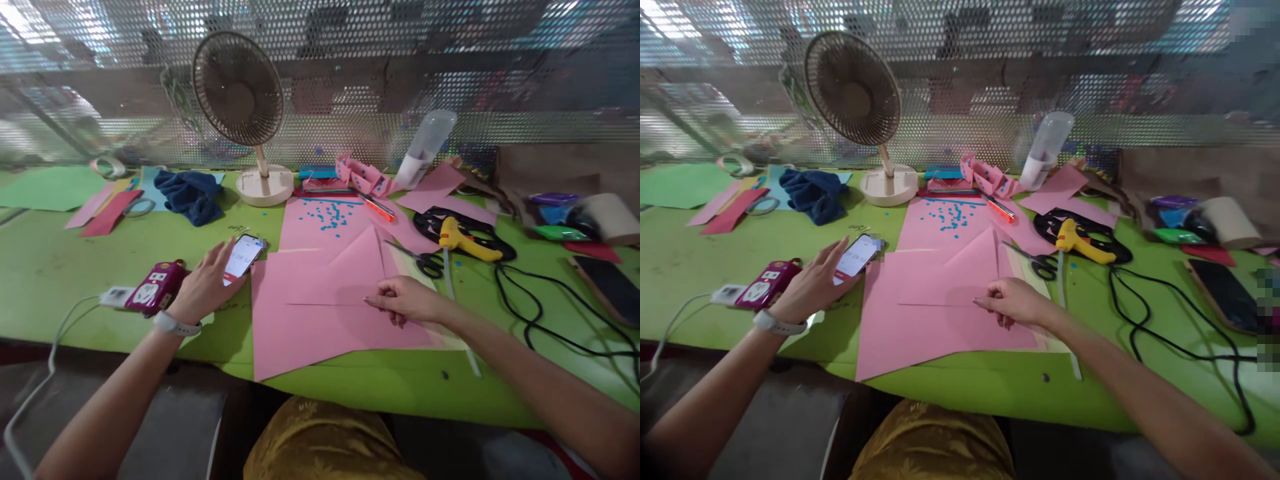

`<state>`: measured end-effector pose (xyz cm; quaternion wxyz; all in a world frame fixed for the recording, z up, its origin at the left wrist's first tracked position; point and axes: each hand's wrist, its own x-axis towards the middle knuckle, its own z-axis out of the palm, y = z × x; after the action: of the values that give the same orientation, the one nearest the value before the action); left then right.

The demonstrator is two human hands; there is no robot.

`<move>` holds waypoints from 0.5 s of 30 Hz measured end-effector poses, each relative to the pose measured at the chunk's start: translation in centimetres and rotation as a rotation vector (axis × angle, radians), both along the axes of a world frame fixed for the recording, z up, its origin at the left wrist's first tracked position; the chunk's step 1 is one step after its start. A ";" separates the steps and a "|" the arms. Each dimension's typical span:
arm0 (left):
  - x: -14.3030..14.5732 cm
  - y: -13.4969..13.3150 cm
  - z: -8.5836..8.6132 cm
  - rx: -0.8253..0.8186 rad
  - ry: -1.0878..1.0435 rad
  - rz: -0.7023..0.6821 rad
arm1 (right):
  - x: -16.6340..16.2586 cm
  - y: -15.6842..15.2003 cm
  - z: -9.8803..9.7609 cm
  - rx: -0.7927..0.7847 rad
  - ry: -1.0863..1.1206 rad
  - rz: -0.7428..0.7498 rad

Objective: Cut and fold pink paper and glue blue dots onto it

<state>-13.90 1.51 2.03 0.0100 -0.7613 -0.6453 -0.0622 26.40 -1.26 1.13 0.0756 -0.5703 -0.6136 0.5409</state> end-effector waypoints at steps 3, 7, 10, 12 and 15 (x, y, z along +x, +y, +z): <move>0.4 0.7 0.0 0.068 0.014 -0.016 | 0.0 0.1 0.1 0.010 0.016 0.009; 0.3 2.8 0.2 0.041 0.001 0.045 | -0.1 0.1 0.3 0.014 0.029 0.017; 0.3 4.0 0.3 0.029 0.006 0.125 | 0.2 0.2 0.4 -0.025 0.074 0.052; 0.4 4.2 0.5 0.033 0.018 0.151 | 0.6 0.9 0.8 -0.034 0.092 0.086; 1.0 3.9 0.9 0.079 0.045 0.147 | 1.8 3.8 1.7 0.219 -0.018 0.039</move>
<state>-12.92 5.37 2.90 0.0591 -0.7121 -0.6961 -0.0694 28.18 2.53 2.79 0.1214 -0.5517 -0.6805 0.4667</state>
